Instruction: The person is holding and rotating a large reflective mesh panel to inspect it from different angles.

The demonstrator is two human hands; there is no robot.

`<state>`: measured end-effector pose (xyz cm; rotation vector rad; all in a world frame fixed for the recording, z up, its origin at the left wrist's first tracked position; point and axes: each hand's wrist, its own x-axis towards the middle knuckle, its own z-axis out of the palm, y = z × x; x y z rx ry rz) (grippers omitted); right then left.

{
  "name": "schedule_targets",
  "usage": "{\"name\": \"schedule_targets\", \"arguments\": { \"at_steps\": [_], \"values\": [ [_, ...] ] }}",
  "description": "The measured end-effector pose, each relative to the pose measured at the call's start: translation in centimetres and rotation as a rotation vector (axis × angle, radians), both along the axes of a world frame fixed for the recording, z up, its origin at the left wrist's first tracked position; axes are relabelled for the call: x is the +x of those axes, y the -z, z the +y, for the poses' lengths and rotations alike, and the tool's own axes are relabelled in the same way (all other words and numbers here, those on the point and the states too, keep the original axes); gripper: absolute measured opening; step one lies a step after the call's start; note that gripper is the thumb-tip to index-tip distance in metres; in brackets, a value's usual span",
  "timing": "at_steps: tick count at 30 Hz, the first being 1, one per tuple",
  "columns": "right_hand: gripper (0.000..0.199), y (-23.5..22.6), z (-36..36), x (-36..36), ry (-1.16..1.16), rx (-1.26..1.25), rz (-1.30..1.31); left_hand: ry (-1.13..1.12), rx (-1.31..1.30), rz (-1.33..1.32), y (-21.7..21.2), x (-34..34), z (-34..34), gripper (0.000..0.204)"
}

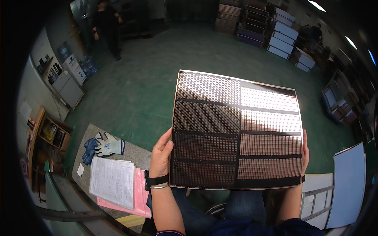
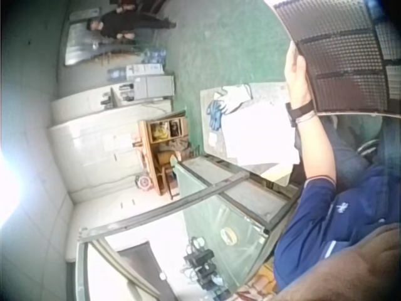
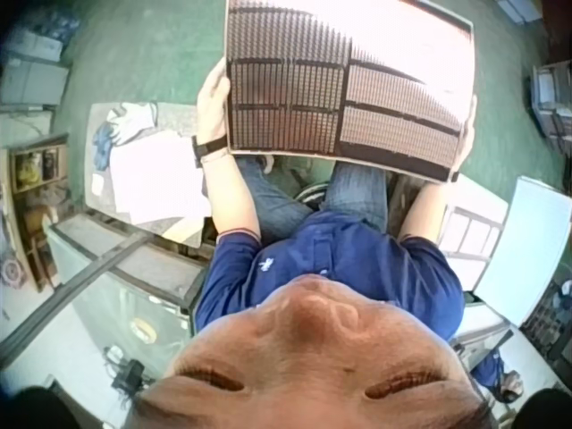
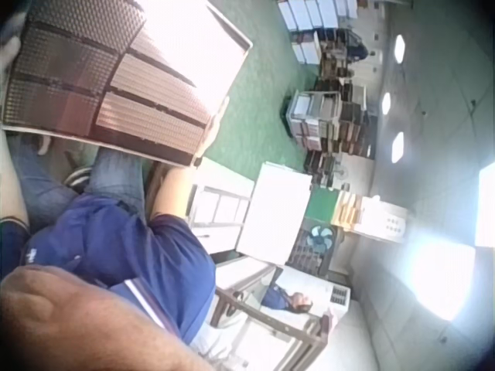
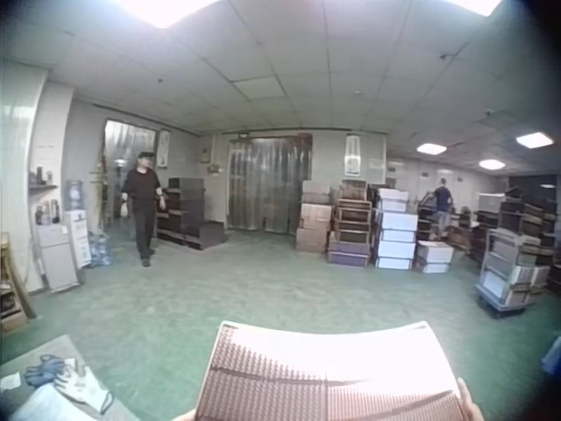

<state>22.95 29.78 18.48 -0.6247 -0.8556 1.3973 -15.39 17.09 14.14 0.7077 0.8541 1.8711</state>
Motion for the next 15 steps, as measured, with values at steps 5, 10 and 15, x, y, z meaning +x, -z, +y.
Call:
{"name": "schedule_targets", "arguments": {
  "at_steps": [5,10,15],
  "values": [
    [0.049,0.4,0.5,0.4,0.060,0.003,-0.008,-0.002,-0.001,0.012,0.7,-0.1,0.1,0.046],
    [0.048,-0.5,0.3,-0.3,0.105,0.012,-0.144,0.004,0.001,0.004,0.8,-0.1,0.2,0.044],
    [0.047,-0.4,0.5,-0.3,0.123,0.002,-0.125,0.005,0.014,-0.016,1.0,-0.2,0.3,0.044]
  ]
}}
